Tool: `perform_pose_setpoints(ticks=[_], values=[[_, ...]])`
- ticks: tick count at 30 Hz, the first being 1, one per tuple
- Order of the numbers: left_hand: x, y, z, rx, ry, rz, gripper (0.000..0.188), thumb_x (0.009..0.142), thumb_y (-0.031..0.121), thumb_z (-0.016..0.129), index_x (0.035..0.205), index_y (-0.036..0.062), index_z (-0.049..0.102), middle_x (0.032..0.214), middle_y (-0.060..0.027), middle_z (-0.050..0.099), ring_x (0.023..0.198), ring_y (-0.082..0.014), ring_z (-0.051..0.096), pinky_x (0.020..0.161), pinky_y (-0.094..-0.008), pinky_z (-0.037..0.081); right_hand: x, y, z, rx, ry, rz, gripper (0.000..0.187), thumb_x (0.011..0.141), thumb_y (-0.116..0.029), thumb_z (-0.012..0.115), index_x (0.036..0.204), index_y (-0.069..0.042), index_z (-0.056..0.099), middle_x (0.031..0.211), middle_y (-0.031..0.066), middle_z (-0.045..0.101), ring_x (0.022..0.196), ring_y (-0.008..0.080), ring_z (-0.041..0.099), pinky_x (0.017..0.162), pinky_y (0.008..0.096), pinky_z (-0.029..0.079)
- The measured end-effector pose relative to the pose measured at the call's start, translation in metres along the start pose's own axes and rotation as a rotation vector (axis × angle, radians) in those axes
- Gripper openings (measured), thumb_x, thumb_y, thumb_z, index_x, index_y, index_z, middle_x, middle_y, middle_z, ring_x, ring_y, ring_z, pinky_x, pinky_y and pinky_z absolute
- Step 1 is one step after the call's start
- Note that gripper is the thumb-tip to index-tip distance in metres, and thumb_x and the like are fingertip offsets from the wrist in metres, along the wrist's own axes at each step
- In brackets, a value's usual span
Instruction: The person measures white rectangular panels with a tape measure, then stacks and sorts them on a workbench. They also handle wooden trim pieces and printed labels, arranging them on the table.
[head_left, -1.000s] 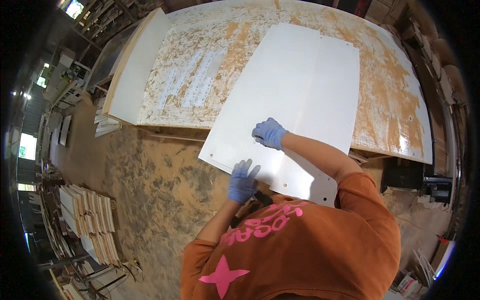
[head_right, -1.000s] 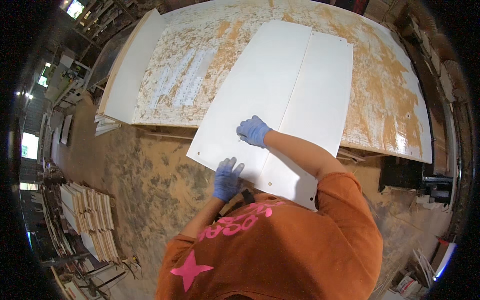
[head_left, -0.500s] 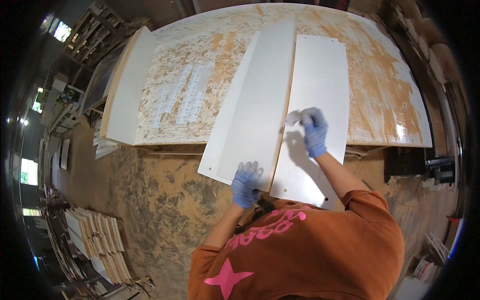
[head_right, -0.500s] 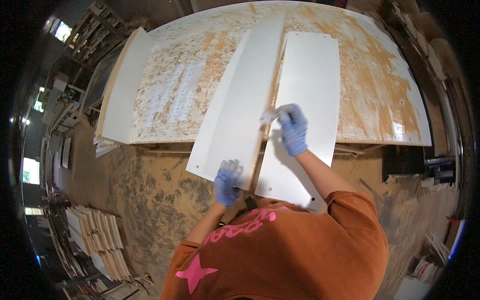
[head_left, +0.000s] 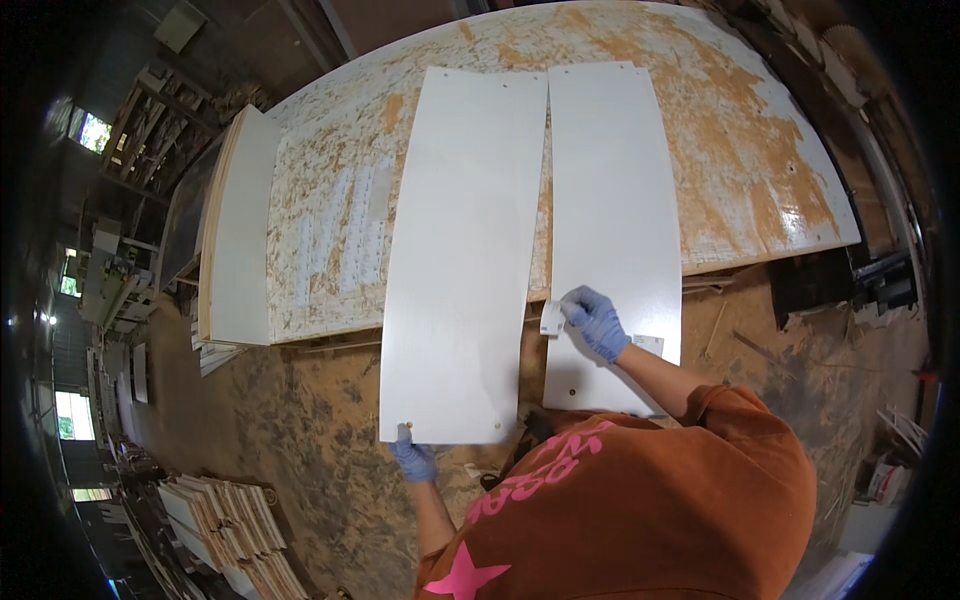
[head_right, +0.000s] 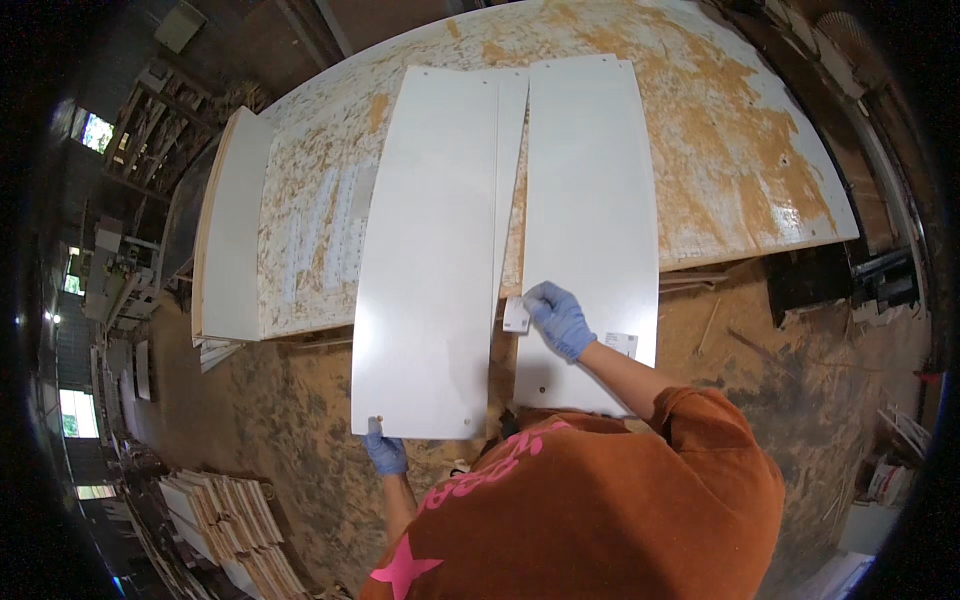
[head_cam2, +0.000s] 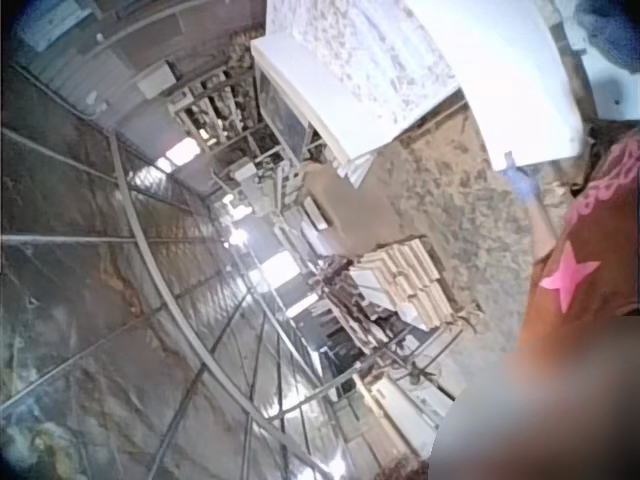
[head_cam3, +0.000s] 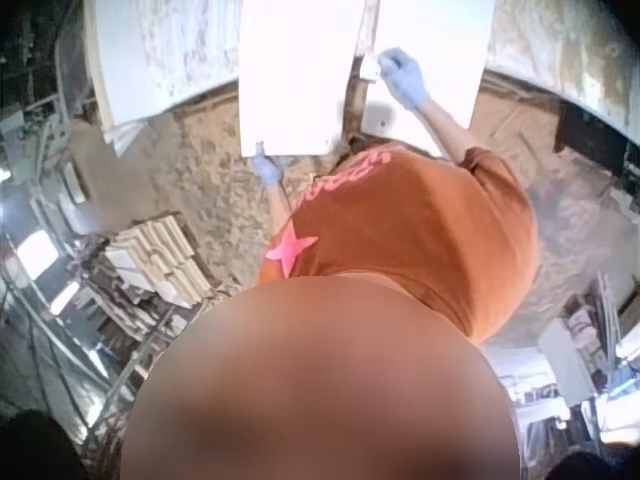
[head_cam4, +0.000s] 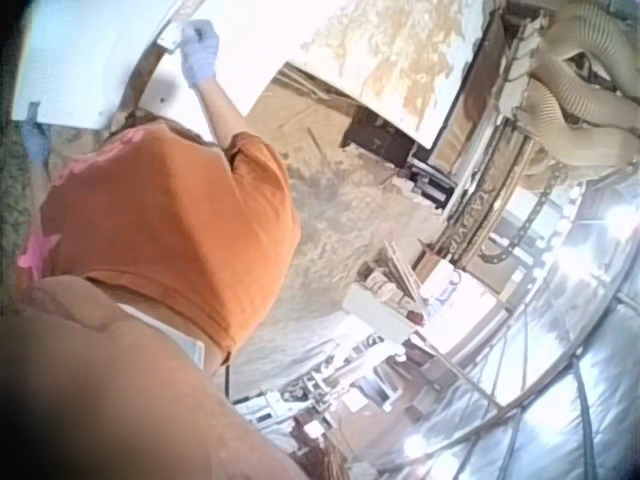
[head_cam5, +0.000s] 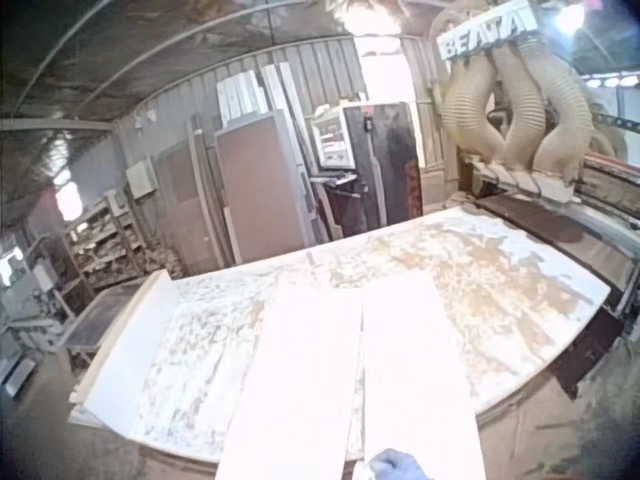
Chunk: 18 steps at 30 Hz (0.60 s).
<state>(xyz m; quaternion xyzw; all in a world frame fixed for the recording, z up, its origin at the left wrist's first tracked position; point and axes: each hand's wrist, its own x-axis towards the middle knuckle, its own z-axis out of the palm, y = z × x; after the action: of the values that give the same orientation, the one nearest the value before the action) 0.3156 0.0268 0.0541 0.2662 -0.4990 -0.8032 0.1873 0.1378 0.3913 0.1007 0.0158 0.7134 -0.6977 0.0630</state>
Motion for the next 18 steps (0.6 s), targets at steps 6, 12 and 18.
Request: perform_pose_setpoints(ticks=[6, 12, 18], values=[[0.023, -0.037, -0.059, -0.012, -0.014, -0.424, 0.044, 0.091, 0.023, 0.069, 0.128, 0.0044, 0.055, 0.123, -0.0081, 0.061, 0.112, -0.0245, 0.06, 0.096, -0.0405, 0.053, 0.008, 0.02, 0.02, -0.012, -0.176, 0.068, 0.017, 0.092, -0.018, 0.061, 0.094, -0.001, 0.064, 0.084, 0.0047, 0.063, 0.08, 0.0135, 0.056, 0.077, 0.0282, 0.048], [0.074, -0.06, -0.03, 0.276, -0.094, -0.445, 0.046, 0.097, 0.04, 0.059, 0.127, 0.0072, 0.054, 0.108, -0.0018, 0.065, 0.092, -0.0138, 0.064, 0.068, -0.0291, 0.055, 0.056, 0.009, 0.05, -0.385, -0.422, 0.079, 0.024, 0.091, -0.027, 0.062, 0.095, -0.004, 0.065, 0.08, 0.006, 0.062, 0.075, 0.013, 0.055, 0.07, 0.031, 0.049], [0.084, -0.035, 0.04, 0.694, 0.014, -0.368, 0.057, 0.096, 0.044, 0.06, 0.135, 0.004, 0.044, 0.084, -0.0051, 0.062, 0.062, -0.0116, 0.055, 0.05, -0.0276, 0.046, 0.121, 0.024, 0.068, -0.34, -0.458, 0.015, 0.022, 0.089, -0.025, 0.064, 0.094, -0.004, 0.068, 0.083, 0.0083, 0.067, 0.075, 0.0161, 0.06, 0.072, 0.0319, 0.052]])
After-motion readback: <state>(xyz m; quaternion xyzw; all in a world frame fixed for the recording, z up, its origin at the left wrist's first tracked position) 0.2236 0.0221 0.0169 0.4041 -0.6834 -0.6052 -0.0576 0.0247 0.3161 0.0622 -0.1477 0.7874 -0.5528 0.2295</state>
